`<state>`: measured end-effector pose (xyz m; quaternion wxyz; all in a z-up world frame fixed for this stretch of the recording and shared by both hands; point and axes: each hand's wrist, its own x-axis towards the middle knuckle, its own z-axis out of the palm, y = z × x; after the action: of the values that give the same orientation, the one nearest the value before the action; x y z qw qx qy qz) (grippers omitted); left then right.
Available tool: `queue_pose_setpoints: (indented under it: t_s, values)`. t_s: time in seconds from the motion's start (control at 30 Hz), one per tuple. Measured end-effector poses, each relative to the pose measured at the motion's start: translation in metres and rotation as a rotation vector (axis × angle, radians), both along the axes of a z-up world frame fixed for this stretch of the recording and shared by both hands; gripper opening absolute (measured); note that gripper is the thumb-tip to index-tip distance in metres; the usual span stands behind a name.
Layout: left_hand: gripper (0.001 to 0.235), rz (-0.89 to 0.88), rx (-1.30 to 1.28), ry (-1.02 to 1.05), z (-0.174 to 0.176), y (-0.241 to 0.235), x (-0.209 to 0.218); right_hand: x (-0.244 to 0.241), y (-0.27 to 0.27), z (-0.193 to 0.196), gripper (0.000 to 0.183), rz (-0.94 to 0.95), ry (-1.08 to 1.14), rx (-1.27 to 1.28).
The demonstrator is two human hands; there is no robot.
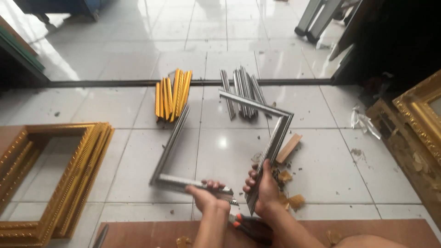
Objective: The person uses pliers to remove staples from gold and silver frame pieces, then assembles a black frame by pressing the corners together. The person also handles silver frame pieces and places them on the floor.
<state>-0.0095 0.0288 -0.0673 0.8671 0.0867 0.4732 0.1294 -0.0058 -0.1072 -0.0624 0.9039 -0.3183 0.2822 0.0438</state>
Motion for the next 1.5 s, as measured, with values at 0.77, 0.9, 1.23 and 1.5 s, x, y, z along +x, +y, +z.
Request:
queue_pose_setpoints:
  t_s: [0.77,0.9,1.23,1.5]
  values:
    - [0.049,-1.14,0.999,0.004,0.119,-0.01,-0.078,-0.059,0.006,0.07,0.054,0.148,-0.025,0.073]
    - [0.026,-1.196,0.896,-0.203,0.107,0.026,-0.054,-0.047,0.005,0.063,0.057,0.314,-0.142,0.019]
    - [0.039,-1.023,0.708,-0.05,0.096,0.137,-0.007,0.005,-0.065,0.052,0.026,-0.063,0.089,-0.15]
    - [0.046,-0.514,0.213,-0.288,0.09,0.009,-0.002,-0.023,0.003,0.05,0.055,0.547,-0.076,-0.214]
